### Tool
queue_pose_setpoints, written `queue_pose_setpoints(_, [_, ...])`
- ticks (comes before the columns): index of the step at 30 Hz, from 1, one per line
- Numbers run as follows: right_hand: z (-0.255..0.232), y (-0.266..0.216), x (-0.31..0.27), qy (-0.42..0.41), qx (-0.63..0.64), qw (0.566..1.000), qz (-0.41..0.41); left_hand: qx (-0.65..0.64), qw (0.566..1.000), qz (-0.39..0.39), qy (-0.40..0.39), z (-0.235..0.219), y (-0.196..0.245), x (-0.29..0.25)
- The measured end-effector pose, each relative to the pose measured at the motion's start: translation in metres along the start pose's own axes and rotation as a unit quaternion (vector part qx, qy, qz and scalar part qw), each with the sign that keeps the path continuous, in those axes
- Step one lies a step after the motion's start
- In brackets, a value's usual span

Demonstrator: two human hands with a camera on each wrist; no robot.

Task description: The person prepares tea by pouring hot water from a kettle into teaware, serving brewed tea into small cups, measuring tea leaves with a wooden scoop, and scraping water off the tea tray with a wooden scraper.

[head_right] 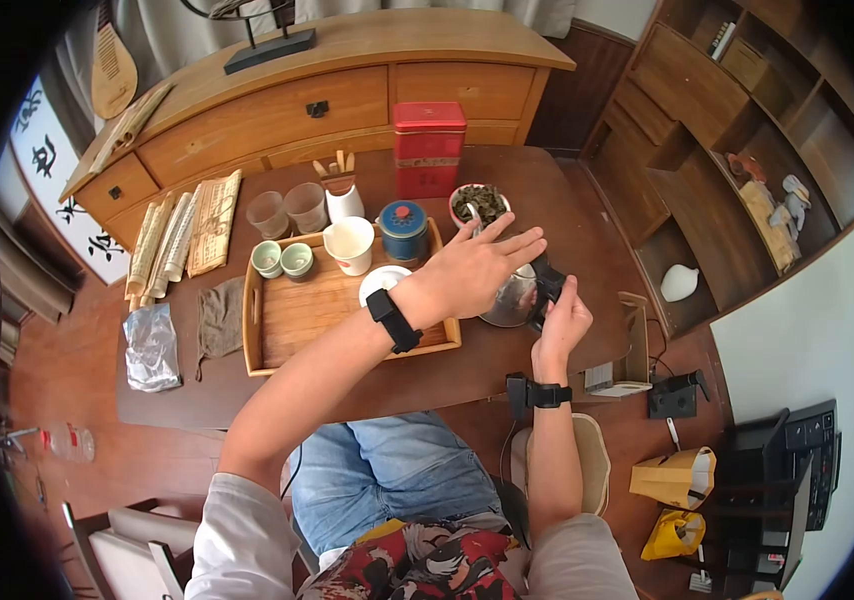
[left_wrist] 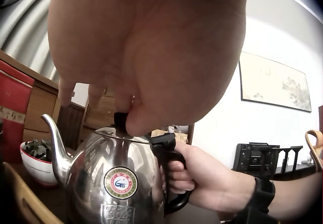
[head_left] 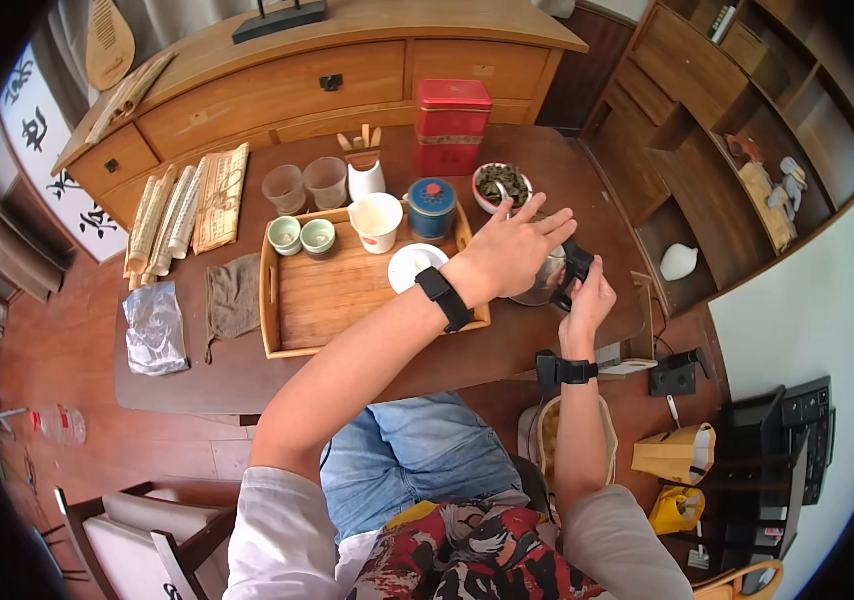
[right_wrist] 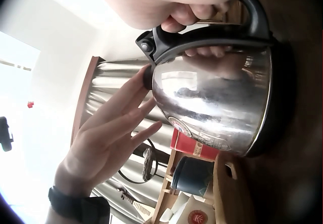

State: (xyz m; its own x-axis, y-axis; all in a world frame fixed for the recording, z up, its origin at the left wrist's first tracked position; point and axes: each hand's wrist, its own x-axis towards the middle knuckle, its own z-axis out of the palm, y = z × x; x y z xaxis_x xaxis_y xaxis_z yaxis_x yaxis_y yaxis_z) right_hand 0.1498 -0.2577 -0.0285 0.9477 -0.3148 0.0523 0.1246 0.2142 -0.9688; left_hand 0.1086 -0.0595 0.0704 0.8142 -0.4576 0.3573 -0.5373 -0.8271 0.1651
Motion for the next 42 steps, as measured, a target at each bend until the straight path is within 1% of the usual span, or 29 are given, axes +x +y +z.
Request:
queue_pose_setpoints(2, [-0.003,0.005,0.001,-0.007,-0.011,1.0,-0.016,-0.019,1.0,0.002,0.007,0.003,-0.003,-0.002])
queue_pose_setpoints(11, [-0.011,0.003,-0.002,-0.011,-0.019,1.0,0.009,-0.051,0.997,-0.015,0.049,0.017,0.005,-0.015])
queue_pose_setpoints(13, [-0.019,0.001,0.0,-0.055,-0.053,0.997,-0.024,-0.061,0.99,-0.016,0.124,0.016,0.014,-0.024])
queue_pose_setpoints(14, [-0.029,0.003,0.005,-0.065,-0.065,0.995,-0.043,-0.06,0.99,-0.016,0.13,0.013,0.019,-0.03])
queue_pose_setpoints(15, [-0.033,0.01,0.01,-0.018,-0.148,0.979,-0.14,-0.139,0.979,-0.034,0.148,0.003,0.029,-0.04])
queue_pose_setpoints(17, [-0.036,-0.01,0.001,0.015,-0.183,0.965,-0.187,-0.205,0.961,-0.076,0.167,-0.011,0.039,-0.068])
queue_pose_setpoints(19, [-0.03,-0.037,-0.017,0.036,-0.205,0.945,-0.253,-0.259,0.936,-0.127,0.199,-0.02,0.042,-0.1])
queue_pose_setpoints(20, [-0.024,-0.051,-0.028,0.041,-0.211,0.934,-0.285,-0.294,0.911,-0.18,0.225,-0.027,0.044,-0.116])
queue_pose_setpoints(21, [-0.017,-0.063,-0.038,0.041,-0.207,0.936,-0.283,-0.29,0.913,-0.181,0.224,-0.026,0.046,-0.135])
queue_pose_setpoints(23, [-0.003,-0.08,-0.055,-0.043,-0.228,0.914,-0.332,-0.212,0.874,-0.338,0.279,-0.012,0.046,-0.174])
queue_pose_setpoints(24, [0.003,-0.083,-0.059,-0.089,-0.213,0.905,-0.358,-0.198,0.861,-0.37,0.289,-0.005,0.043,-0.192])
queue_pose_setpoints(25, [0.012,-0.09,-0.069,-0.124,-0.217,0.906,-0.343,-0.183,0.846,-0.401,0.299,-0.006,0.041,-0.205])
queue_pose_setpoints(26, [0.021,-0.094,-0.078,-0.158,-0.22,0.895,-0.355,-0.229,0.817,-0.434,0.304,-0.009,0.041,-0.217])
queue_pose_setpoints(27, [0.029,-0.096,-0.085,-0.192,-0.223,0.883,-0.367,-0.223,0.82,-0.432,0.302,-0.012,0.038,-0.228])
queue_pose_setpoints(29, [0.041,-0.091,-0.102,-0.266,-0.213,0.887,-0.311,-0.239,0.793,-0.454,0.327,-0.016,0.031,-0.25])
queue_pose_setpoints(30, [0.049,-0.088,-0.112,-0.306,-0.209,0.891,-0.263,-0.253,0.786,-0.46,0.326,-0.021,0.028,-0.259])
queue_pose_setpoints(31, [0.057,-0.084,-0.121,-0.336,-0.225,0.88,-0.251,-0.248,0.787,-0.46,0.327,-0.027,0.024,-0.266])
queue_pose_setpoints(32, [0.069,-0.082,-0.134,-0.357,-0.211,0.879,-0.236,-0.27,0.772,-0.479,0.319,-0.032,0.019,-0.272])
queue_pose_setpoints(33, [0.08,-0.076,-0.143,-0.399,-0.206,0.87,-0.204,-0.291,0.756,-0.496,0.312,-0.036,0.009,-0.277])
queue_pose_setpoints(34, [0.095,-0.073,-0.152,-0.428,-0.2,0.855,-0.212,-0.229,0.789,-0.49,0.292,-0.04,-0.005,-0.281])
queue_pose_setpoints(35, [0.109,-0.07,-0.162,-0.458,-0.195,0.84,-0.216,-0.226,0.787,-0.492,0.295,-0.038,-0.024,-0.286])
queue_pose_setpoints(36, [0.124,-0.061,-0.168,-0.479,-0.214,0.821,-0.222,-0.19,0.813,-0.463,0.299,-0.034,-0.046,-0.289])
queue_pose_setpoints(37, [0.14,-0.053,-0.172,-0.5,-0.234,0.802,-0.229,-0.156,0.836,-0.432,0.302,-0.043,-0.059,-0.283])
queue_pose_setpoints(38, [0.156,-0.049,-0.176,-0.525,-0.244,0.788,-0.209,-0.107,0.853,-0.437,0.264,-0.053,-0.07,-0.279])
queue_pose_setpoints(39, [0.171,-0.043,-0.18,-0.528,-0.244,0.786,-0.209,-0.107,0.851,-0.44,0.267,-0.056,-0.083,-0.276])
queue_pose_setpoints(41, [0.201,-0.025,-0.185,-0.492,-0.263,0.766,-0.32,-0.027,0.87,-0.421,0.256,-0.055,-0.108,-0.272])
queue_pose_setpoints(42, [0.215,-0.02,-0.185,-0.519,-0.283,0.746,-0.308,-0.032,0.875,-0.417,0.245,-0.056,-0.118,-0.272])
